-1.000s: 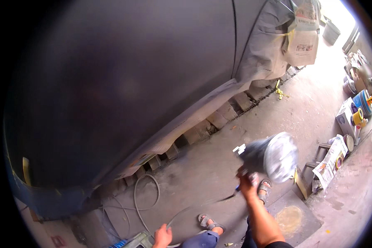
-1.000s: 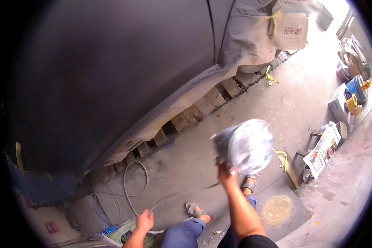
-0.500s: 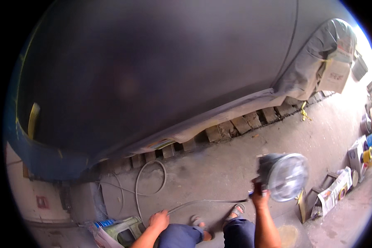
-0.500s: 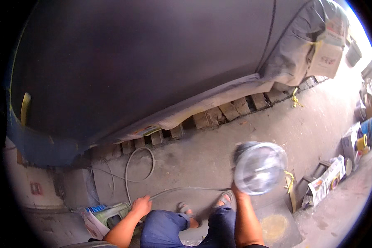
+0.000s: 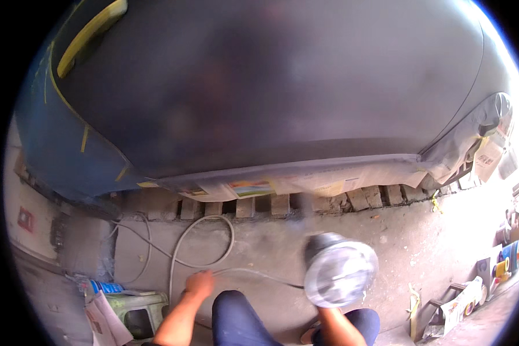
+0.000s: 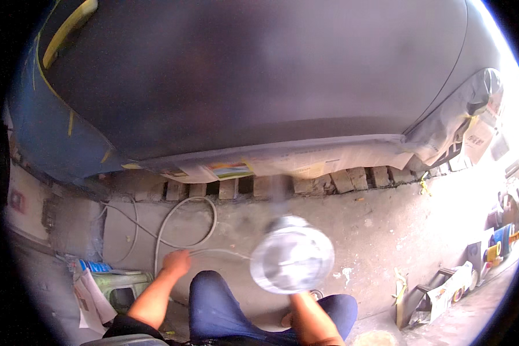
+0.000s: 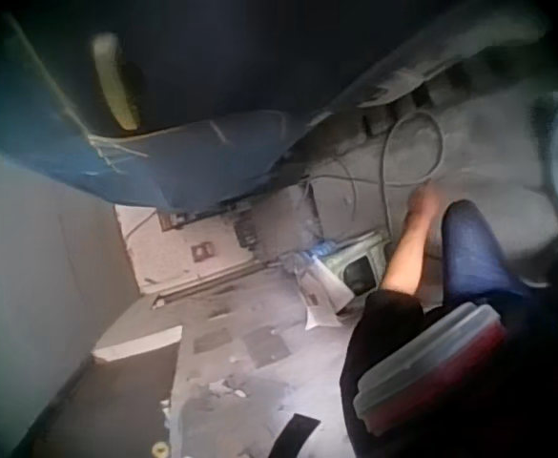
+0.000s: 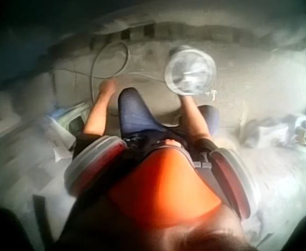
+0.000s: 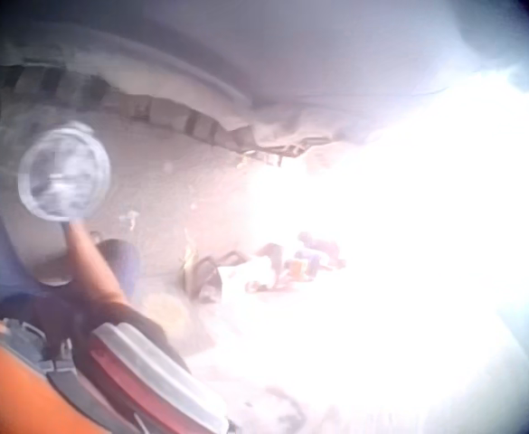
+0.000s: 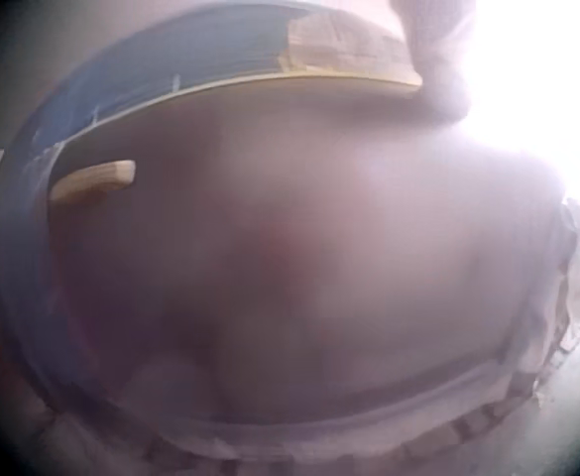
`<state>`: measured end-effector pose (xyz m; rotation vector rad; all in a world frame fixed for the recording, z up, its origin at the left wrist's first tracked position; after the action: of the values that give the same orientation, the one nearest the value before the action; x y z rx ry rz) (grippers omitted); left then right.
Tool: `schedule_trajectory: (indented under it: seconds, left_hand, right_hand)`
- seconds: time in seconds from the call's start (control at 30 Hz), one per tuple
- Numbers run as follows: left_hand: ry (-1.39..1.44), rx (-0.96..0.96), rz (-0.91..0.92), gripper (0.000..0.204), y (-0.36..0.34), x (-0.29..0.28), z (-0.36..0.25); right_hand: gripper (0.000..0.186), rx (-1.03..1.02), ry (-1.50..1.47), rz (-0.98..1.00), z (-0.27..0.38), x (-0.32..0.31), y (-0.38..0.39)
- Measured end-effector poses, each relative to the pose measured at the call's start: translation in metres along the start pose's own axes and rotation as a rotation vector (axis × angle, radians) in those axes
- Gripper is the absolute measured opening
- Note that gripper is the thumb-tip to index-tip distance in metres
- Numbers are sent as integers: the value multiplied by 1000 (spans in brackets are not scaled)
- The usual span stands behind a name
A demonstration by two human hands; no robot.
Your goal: The person uses a spray gun to apply gray paint to the side of a car. The car is masked with blue plastic and yellow tape, and the person moves along the side to cover the door and rear panel.
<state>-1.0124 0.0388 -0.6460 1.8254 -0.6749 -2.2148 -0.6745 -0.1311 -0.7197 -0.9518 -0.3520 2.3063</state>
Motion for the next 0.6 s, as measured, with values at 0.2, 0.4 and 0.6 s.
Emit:
schedule_trajectory:
  seconds: [0.2,0.4,0.6]
  left_hand:
    - [-16,7,-77,21,-27,7,60]
    - [166,158,-119,20,-45,33,29]
    - [243,279,-87,21,-50,41,11]
  right_hand:
    - [25,-253,54,358,56,97,35]
    - [28,91,-229,-173,-7,4,18]
    - [37,357,-212,-664,30,-57,-3]
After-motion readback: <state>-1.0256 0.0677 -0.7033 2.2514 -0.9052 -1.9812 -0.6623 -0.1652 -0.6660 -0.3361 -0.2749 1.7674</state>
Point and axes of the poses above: each hand's wrist, its own y-axis away from the middle knuckle, its own x-axis out of the palm, z = x × y, the point moved 3 cm from there along -y, towards the middle knuckle, and after that the axes turned 8 degrees about -x, right-handed, at the moved point
